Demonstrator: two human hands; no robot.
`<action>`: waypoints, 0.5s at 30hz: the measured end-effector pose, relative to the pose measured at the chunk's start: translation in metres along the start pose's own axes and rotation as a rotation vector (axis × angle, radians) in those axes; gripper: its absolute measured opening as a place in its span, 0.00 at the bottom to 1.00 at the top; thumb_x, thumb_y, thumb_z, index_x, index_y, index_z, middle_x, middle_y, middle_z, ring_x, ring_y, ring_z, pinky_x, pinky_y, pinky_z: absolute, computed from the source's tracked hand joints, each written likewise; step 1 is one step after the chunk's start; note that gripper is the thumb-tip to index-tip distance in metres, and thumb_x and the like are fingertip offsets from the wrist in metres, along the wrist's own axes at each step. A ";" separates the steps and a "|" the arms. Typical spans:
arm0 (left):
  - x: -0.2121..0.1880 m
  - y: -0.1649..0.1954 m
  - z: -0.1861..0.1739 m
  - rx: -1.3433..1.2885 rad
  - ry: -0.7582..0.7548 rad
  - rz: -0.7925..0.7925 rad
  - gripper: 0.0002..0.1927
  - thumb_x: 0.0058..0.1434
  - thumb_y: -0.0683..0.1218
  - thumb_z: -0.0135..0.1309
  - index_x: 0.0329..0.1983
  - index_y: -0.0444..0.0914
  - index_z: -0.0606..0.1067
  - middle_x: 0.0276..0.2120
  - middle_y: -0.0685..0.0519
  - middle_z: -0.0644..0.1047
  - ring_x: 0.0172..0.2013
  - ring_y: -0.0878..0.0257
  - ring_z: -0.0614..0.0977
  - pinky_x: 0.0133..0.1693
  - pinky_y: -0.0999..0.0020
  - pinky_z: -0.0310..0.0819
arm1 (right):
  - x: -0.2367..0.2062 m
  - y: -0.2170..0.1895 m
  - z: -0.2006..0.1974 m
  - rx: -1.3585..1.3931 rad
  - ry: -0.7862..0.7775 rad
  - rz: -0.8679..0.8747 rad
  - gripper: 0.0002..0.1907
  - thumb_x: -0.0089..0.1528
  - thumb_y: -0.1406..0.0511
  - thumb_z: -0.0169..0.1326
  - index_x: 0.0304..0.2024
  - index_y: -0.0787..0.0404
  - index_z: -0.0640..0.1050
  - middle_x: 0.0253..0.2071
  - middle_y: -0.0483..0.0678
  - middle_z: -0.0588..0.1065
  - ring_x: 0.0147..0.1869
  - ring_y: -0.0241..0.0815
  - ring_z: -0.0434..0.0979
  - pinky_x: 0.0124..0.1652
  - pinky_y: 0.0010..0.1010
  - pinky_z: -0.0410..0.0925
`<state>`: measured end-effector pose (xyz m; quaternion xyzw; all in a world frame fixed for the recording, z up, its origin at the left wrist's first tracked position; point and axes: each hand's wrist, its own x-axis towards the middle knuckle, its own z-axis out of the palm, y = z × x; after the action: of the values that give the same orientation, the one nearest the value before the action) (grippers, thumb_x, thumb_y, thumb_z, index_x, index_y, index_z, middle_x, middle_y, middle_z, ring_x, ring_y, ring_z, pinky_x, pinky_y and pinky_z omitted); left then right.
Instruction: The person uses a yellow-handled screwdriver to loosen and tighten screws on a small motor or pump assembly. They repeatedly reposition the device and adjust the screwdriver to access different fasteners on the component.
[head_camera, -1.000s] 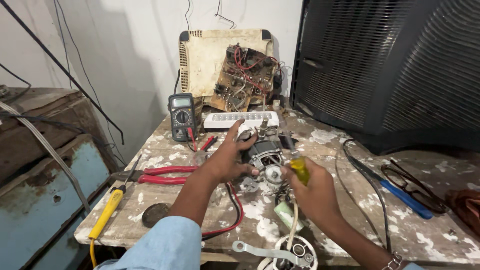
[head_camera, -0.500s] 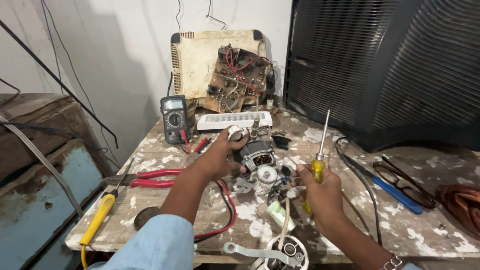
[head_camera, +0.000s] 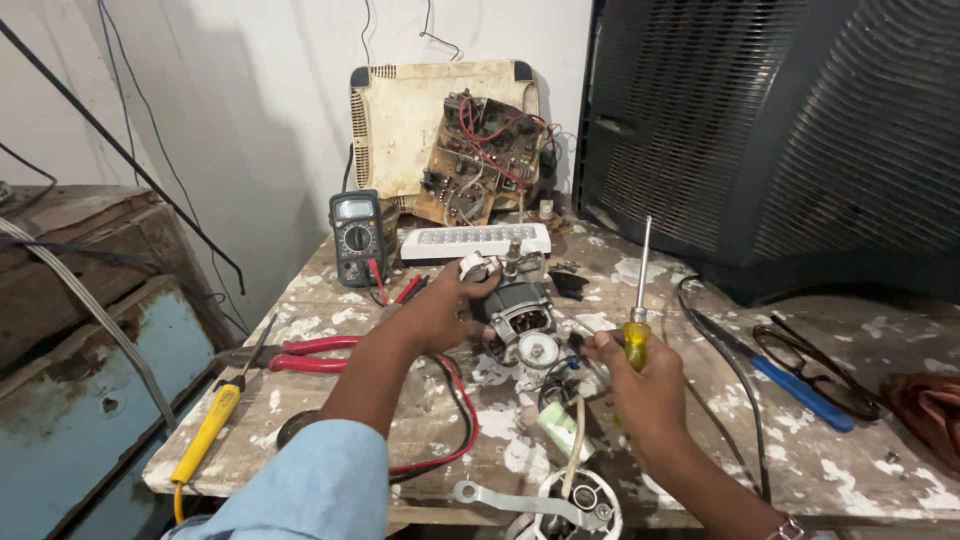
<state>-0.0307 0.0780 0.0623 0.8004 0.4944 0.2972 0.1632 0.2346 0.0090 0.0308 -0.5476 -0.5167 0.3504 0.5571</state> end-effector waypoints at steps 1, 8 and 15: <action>-0.001 -0.001 -0.002 0.067 0.000 -0.022 0.43 0.47 0.50 0.74 0.68 0.45 0.71 0.71 0.40 0.54 0.70 0.46 0.60 0.67 0.62 0.55 | 0.002 0.001 0.001 0.004 -0.006 0.016 0.13 0.66 0.61 0.54 0.44 0.67 0.79 0.37 0.46 0.85 0.22 0.38 0.70 0.23 0.30 0.64; -0.009 0.004 0.006 -0.058 0.290 -0.096 0.35 0.48 0.55 0.73 0.57 0.37 0.79 0.68 0.34 0.64 0.65 0.45 0.72 0.64 0.59 0.66 | 0.004 0.009 0.022 0.050 0.005 0.000 0.13 0.64 0.62 0.57 0.41 0.67 0.81 0.36 0.52 0.84 0.38 0.40 0.81 0.39 0.33 0.70; 0.004 0.026 0.011 0.055 0.766 0.067 0.18 0.43 0.47 0.71 0.35 0.36 0.79 0.50 0.37 0.81 0.48 0.45 0.85 0.51 0.56 0.78 | 0.000 0.012 0.021 0.083 0.000 0.021 0.13 0.63 0.61 0.57 0.41 0.67 0.82 0.36 0.50 0.84 0.38 0.38 0.81 0.41 0.33 0.70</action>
<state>-0.0045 0.0704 0.0696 0.6512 0.5008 0.5665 -0.0648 0.2166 0.0161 0.0161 -0.5293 -0.4962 0.3773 0.5755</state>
